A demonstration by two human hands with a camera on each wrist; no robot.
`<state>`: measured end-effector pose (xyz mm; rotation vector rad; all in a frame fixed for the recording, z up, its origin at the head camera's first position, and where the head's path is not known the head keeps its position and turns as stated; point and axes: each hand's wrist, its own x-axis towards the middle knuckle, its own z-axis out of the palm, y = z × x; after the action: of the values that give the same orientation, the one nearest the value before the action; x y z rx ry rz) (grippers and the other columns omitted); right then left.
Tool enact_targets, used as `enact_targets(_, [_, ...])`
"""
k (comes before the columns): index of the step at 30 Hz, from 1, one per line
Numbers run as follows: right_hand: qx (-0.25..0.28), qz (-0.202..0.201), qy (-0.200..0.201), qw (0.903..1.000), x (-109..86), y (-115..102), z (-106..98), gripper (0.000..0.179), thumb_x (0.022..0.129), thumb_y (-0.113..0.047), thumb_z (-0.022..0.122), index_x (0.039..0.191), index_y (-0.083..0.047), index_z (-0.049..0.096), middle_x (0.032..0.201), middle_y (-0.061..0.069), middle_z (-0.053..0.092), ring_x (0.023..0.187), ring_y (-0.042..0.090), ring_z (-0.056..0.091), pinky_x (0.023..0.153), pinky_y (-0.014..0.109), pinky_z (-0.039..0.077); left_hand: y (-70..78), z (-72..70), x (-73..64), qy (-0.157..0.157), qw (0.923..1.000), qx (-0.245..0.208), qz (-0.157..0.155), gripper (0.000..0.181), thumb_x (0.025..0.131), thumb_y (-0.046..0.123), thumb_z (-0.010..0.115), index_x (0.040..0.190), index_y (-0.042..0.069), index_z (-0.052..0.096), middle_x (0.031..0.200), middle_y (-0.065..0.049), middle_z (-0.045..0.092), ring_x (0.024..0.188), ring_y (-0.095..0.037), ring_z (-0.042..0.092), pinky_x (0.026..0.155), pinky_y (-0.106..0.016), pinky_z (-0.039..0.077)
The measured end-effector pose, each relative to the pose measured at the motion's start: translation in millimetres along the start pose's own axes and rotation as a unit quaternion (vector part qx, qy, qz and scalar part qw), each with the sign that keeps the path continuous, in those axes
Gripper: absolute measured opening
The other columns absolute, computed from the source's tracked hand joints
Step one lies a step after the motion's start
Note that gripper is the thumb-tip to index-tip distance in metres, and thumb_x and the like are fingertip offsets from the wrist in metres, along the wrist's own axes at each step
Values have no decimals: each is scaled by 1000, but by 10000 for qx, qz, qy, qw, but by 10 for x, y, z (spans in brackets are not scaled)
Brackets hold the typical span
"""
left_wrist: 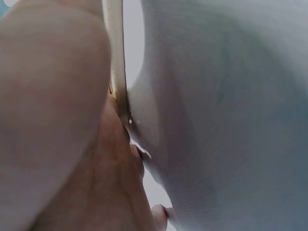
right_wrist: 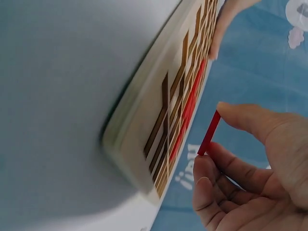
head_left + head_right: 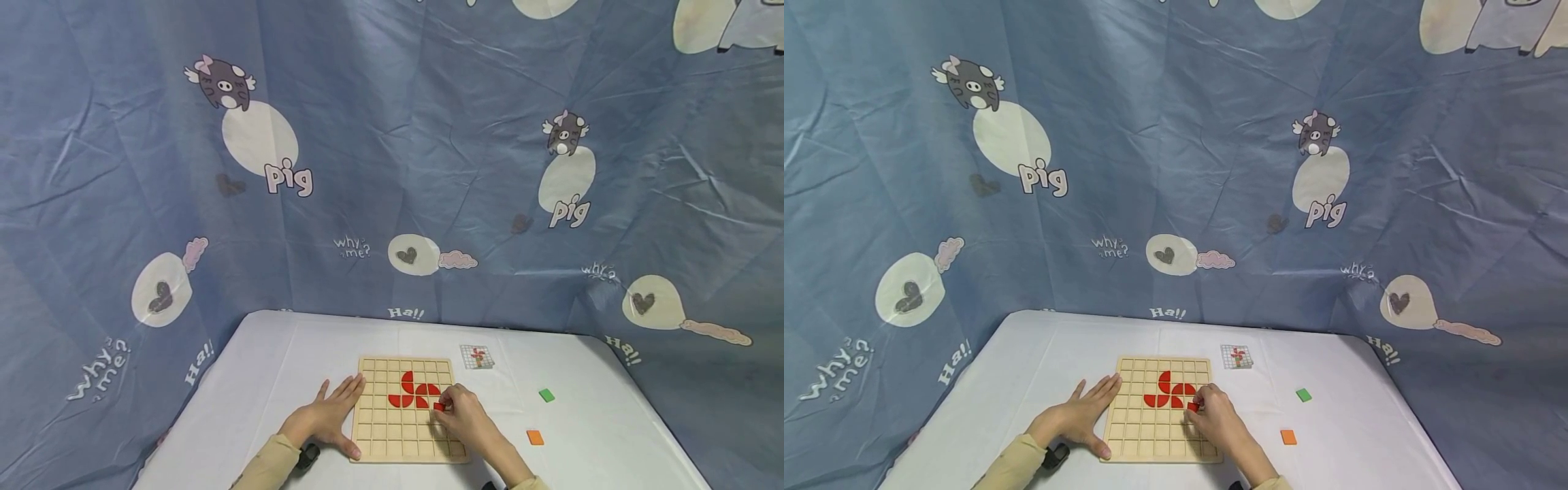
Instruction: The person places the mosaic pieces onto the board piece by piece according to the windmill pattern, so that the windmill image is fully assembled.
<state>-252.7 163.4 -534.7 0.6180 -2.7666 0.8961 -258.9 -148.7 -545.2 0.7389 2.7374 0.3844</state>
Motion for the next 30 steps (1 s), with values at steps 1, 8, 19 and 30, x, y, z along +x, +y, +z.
enact_targets(1, [40,24,-73,10000,10,-17,17,20,80,-16,79,84,-5,63,83,0,58,69,3,50,56,16,47,-1,0,0,5,10000,-11,-4,140,53,72,76,155,6,8,163,-14,6,150,-33,9,117,-66,2])
enact_targets(8, [93,-17,-435,9990,77,-102,148,21,81,-20,78,86,-6,64,84,-1,56,72,4,49,57,15,46,3,-2,0,1,10000,-37,-29,140,53,71,77,155,6,8,163,-13,6,150,-32,9,117,-65,2])
enact_targets(19, [-24,158,-671,9976,87,-107,254,24,79,-22,80,87,-6,64,84,-2,55,69,1,46,56,15,45,4,-12,2,-38,10000,-11,-49,140,53,72,77,155,6,7,164,-13,5,151,-32,9,117,-65,2])
enact_targets(30, [-140,-30,-513,9986,75,-100,265,20,77,-19,81,82,-8,65,81,-3,57,68,0,45,56,16,44,-40,11,19,-99,9999,-110,-15,140,54,73,76,155,7,6,164,-12,4,151,-32,7,117,-65,2])
